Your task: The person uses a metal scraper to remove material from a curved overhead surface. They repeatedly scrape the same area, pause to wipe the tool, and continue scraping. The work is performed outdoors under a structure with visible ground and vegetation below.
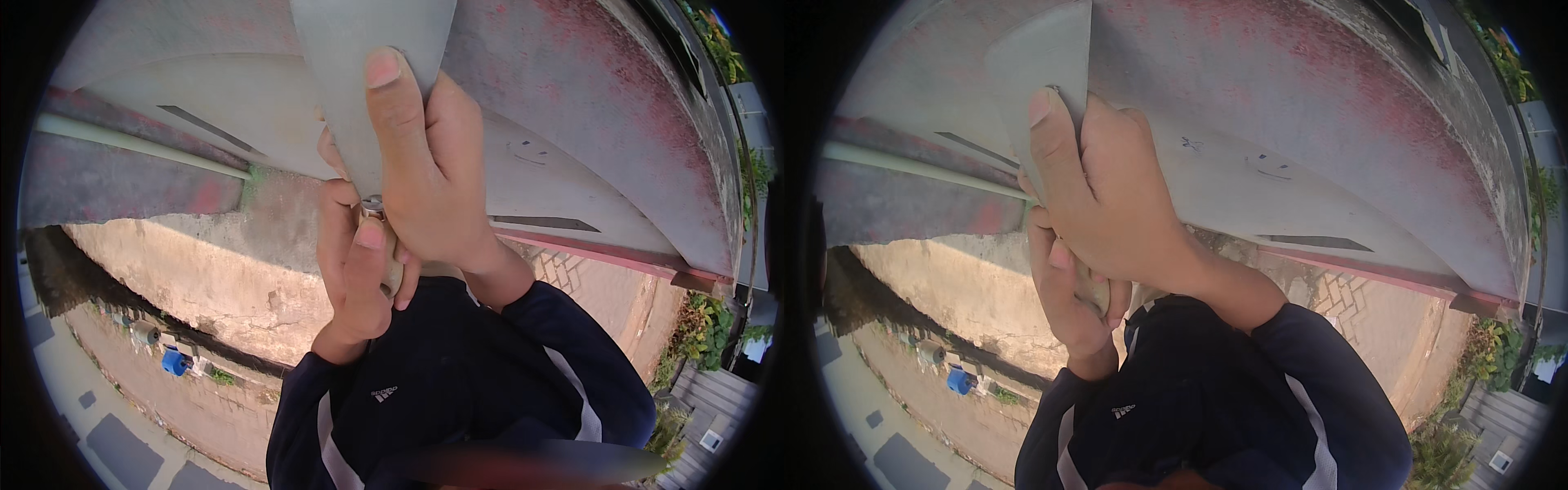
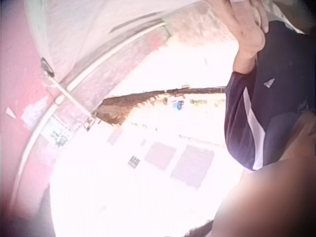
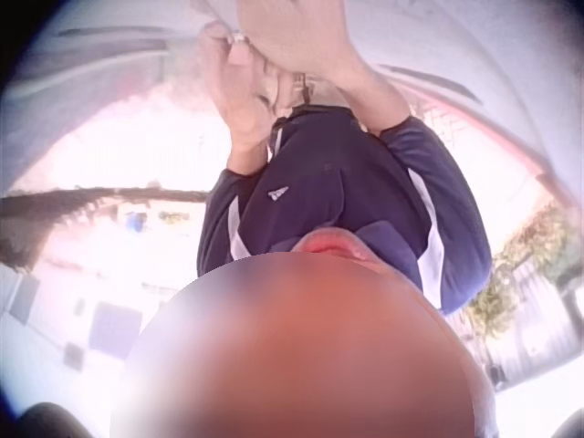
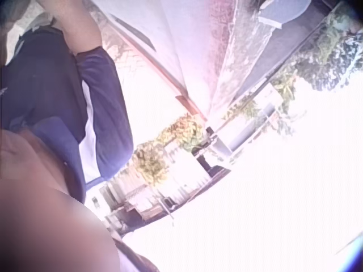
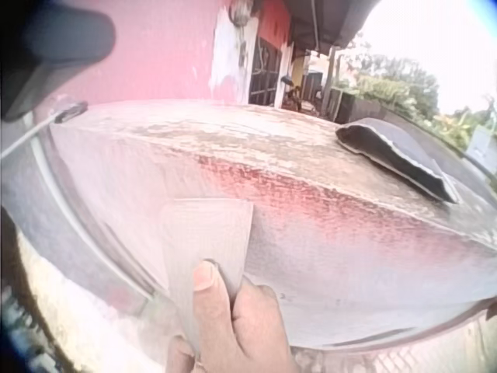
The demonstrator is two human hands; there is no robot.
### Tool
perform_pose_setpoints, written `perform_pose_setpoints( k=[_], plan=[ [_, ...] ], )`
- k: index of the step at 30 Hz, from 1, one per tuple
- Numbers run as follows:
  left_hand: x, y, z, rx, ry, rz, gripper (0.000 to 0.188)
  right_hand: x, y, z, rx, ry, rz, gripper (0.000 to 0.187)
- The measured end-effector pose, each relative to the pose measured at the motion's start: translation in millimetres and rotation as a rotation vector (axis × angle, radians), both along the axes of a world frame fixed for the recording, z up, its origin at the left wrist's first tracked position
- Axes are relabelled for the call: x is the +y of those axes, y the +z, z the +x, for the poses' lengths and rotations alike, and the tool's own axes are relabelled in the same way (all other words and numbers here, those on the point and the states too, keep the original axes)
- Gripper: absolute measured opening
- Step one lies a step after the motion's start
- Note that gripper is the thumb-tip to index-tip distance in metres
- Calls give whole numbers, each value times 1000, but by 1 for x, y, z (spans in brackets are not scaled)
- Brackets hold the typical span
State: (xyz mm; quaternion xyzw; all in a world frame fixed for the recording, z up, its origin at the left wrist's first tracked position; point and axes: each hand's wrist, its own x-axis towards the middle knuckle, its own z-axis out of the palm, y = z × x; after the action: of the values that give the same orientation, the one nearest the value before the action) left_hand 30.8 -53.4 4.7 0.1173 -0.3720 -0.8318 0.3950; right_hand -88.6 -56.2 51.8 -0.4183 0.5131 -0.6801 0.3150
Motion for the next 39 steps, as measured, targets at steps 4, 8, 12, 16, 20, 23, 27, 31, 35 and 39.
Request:
perform_pose_setpoints(
  k=[4, 8, 12, 16, 20, 23, 27, 31, 35, 39],
  plan=[
    [7, 3, -3, -61, -30, -45, 30, 0, 1, -3, 54, -6, 76, 47],
    [4, 4, 0, -45, 4, -39, 29, -2, -3, -2, 1, 45, -41, 46],
    [8, 7, 2, -40, -12, -45, 28, 1, -3, 0, 25, -7, 60, 47],
    [10, 9, 0, -76, -13, -61, 29, 0, 0, 0, 5, -39, -29, 46],
    [9, 12, 2, -68, -17, -50, 29, 0, 5, -1, 9, -21, -5, 45],
    [9, 13, 0, -52, -18, -44, 28, -1, 8, -1, -61, -18, 113, 45],
    [10, 14, 0, -12, 51, -25, 26, 0, 11, -1, 5, -21, -47, 44],
    [12, 15, 0, -46, -20, -34, 26, 2, 10, -1, -21, -10, 16, 43],
    [11, 16, -1, -41, 11, -56, 27, 3, 11, -1, -15, 5, -24, 43],
    [12, 18, -2, -31, -21, -72, 28, 5, 14, 0, -36, -10, -1, 42]
  ],
)
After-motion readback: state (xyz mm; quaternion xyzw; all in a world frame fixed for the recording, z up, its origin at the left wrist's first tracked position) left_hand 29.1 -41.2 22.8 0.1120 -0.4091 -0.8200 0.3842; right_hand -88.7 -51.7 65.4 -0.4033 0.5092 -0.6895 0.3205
